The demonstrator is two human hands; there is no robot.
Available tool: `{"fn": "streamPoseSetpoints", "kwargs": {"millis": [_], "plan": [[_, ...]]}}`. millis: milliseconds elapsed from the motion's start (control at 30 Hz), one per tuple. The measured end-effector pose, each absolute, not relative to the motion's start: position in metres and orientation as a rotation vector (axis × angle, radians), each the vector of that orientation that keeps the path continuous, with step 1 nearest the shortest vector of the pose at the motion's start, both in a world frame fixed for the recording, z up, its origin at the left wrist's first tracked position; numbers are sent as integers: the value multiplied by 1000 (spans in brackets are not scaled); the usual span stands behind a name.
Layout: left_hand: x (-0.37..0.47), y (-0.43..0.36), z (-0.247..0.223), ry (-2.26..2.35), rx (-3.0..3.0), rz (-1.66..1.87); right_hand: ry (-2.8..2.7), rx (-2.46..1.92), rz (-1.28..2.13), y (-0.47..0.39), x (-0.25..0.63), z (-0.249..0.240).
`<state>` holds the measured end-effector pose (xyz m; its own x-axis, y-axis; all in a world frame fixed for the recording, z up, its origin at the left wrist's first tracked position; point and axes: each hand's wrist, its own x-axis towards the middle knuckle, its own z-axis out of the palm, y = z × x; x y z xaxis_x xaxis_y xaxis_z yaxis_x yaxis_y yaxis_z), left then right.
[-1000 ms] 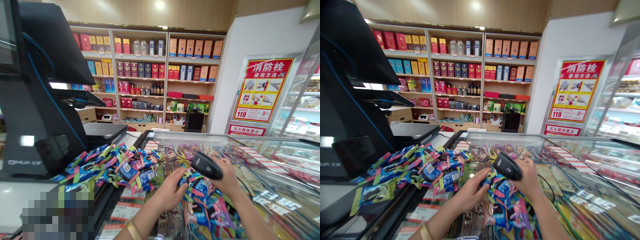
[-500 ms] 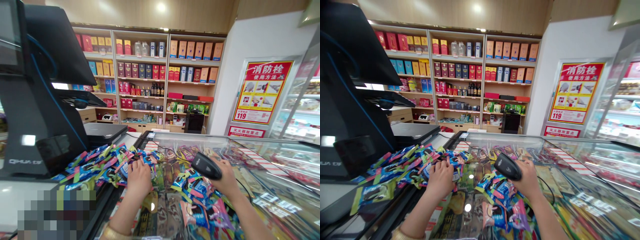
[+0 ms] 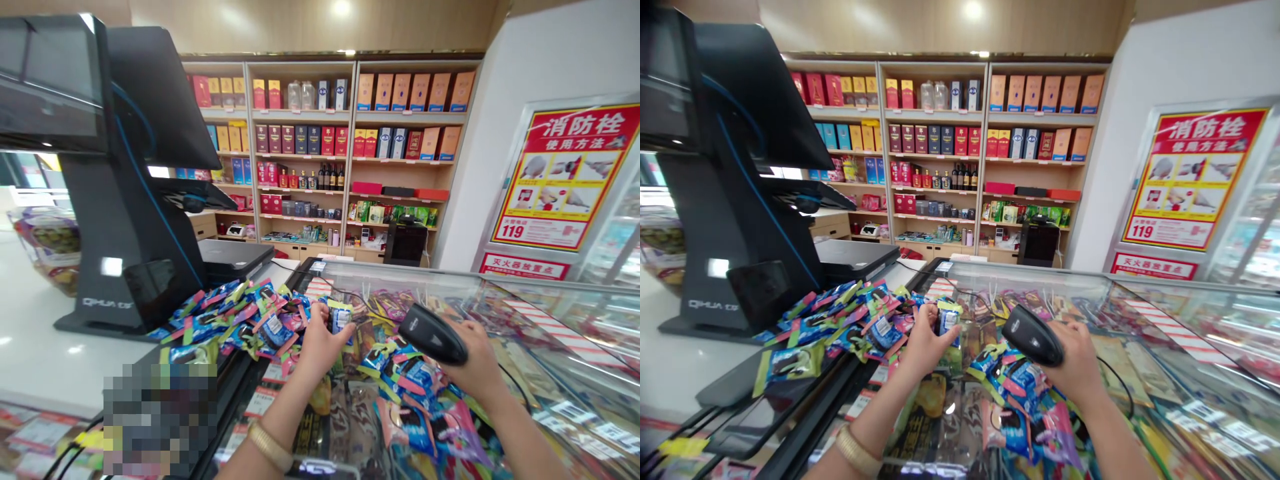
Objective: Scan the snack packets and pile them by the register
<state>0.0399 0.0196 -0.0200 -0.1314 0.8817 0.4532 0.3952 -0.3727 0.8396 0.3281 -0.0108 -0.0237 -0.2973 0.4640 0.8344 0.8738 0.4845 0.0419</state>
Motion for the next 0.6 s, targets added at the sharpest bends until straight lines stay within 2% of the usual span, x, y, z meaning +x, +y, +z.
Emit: {"fn": "streamPoseSetpoints", "kwargs": {"millis": [233, 600], "plan": [[42, 17, -21, 1205, 1758, 1463, -2006, -1098, -583, -19, 315, -14], [44, 19, -30, 1191, 1959, 1460, -2108, -1135, -468, -24, 304, -8]]}}
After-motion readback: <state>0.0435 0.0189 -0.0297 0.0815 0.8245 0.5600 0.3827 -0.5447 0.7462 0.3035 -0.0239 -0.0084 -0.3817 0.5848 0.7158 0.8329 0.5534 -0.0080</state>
